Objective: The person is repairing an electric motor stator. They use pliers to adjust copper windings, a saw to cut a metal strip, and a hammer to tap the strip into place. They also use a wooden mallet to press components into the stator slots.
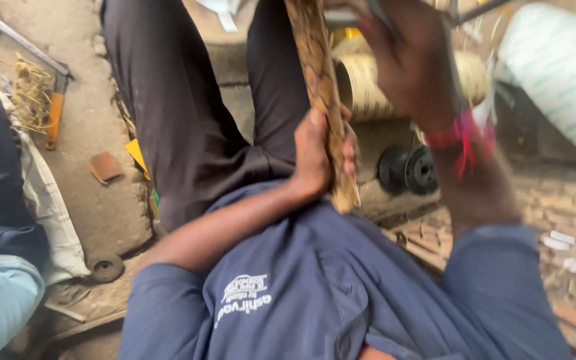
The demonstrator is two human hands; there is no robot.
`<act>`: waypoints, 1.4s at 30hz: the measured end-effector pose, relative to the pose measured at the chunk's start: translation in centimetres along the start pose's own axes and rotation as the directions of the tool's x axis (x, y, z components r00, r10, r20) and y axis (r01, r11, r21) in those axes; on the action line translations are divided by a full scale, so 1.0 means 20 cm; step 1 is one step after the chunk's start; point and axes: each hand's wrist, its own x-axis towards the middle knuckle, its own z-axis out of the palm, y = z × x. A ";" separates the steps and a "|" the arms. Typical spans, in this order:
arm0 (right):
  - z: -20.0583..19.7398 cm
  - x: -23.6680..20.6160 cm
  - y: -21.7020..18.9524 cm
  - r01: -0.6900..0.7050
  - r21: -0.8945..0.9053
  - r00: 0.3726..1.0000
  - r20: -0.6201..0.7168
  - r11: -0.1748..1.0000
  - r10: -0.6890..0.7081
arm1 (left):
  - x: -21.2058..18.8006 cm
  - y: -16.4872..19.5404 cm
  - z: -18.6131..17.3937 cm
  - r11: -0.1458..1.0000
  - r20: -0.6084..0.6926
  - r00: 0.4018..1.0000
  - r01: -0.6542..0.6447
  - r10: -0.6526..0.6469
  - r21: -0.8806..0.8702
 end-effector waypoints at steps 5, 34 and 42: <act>-0.12 -0.42 0.26 -0.221 0.600 0.908 -0.161 0.769 0.387 | -0.01 0.01 0.05 0.982 0.145 0.989 -0.026 -0.002 0.189; -0.05 -0.43 0.40 -0.162 0.696 0.930 -0.128 0.699 0.344 | -0.10 0.22 0.02 0.914 -0.128 0.991 0.096 -0.049 0.395; -0.19 -0.33 0.10 0.055 0.832 0.788 -0.377 0.553 0.488 | -0.22 0.34 0.05 0.922 -0.200 0.976 0.158 -0.091 0.352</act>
